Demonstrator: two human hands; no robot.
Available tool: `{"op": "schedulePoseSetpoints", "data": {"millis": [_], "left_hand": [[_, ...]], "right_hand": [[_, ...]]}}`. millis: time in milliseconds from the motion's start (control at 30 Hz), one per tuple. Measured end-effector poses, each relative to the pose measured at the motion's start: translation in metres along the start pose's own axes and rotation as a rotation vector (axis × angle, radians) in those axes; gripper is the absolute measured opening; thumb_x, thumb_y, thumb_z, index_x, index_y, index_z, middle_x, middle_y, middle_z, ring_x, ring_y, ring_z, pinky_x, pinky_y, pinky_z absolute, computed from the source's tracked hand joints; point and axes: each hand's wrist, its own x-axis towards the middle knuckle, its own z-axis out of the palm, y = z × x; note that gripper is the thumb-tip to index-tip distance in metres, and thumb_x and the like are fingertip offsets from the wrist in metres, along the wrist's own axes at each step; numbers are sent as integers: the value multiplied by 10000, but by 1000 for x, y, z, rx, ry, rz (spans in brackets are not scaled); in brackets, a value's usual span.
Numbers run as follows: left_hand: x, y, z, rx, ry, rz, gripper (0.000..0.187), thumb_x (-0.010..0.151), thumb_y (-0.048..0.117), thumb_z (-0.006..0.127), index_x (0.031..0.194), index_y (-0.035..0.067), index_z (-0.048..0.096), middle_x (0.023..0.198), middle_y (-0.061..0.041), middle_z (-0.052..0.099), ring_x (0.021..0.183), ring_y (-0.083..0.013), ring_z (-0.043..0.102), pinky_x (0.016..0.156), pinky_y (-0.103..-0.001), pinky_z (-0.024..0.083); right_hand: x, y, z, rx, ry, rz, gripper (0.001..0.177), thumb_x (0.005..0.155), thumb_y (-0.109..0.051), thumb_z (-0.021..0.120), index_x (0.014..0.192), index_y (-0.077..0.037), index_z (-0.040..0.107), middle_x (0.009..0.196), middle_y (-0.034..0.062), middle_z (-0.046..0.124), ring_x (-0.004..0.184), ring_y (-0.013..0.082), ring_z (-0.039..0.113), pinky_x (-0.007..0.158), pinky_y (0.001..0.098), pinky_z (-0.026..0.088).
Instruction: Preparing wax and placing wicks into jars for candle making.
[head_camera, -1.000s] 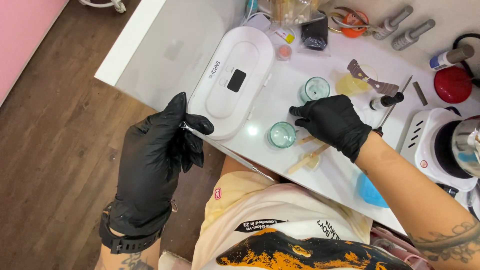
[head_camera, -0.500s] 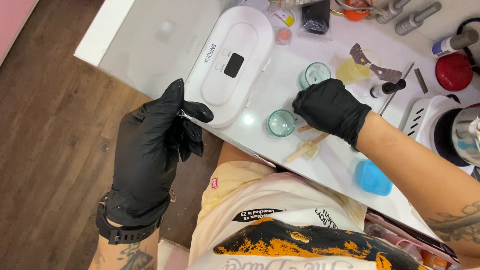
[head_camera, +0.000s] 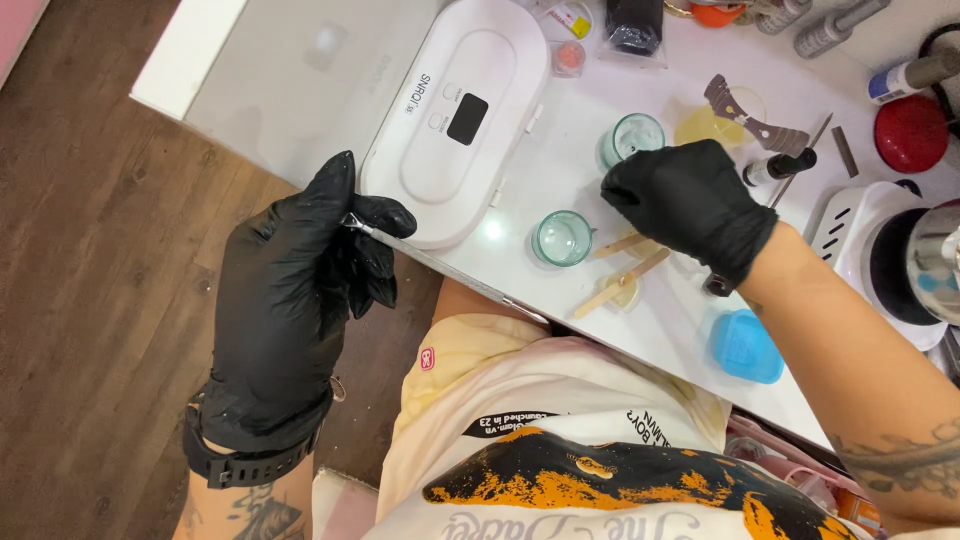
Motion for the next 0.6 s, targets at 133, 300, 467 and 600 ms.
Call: {"op": "schedulePoseSetpoints", "data": {"millis": [133,300,467,600], "left_hand": [[-2,-1,-1,-49,30,-30,419,1069,330,572,929,-18,759,771,-115,732,524,-117,596,452,-235,415],[-4,-4,2,-35,-7,10,429,1076,344,564,945,-13,764,778,-118,739,526,-114,593,455,-232,420],[-7,-3,2,-52,-8,11,420,1066,340,566,958,-16,760,817,-120,760,529,-119,607,458,-232,434],[-6,-5,0,-42,-8,4,425,1061,344,569,960,-24,757,826,-130,764,529,-123,616,452,-231,430]], "right_hand": [[-12,1,-4,251,41,257,181,906,-279,725,1026,-167,802,945,71,760,821,297,728,732,385,570],[-2,-5,10,224,22,175,209,855,-244,708,1024,-179,813,959,59,768,778,294,724,676,391,556],[7,-14,15,75,-32,124,149,832,-234,692,921,-181,798,854,43,751,716,303,707,570,417,504],[13,-15,16,-113,-49,16,117,802,-258,689,804,-146,724,761,65,689,667,304,681,521,417,482]]}}
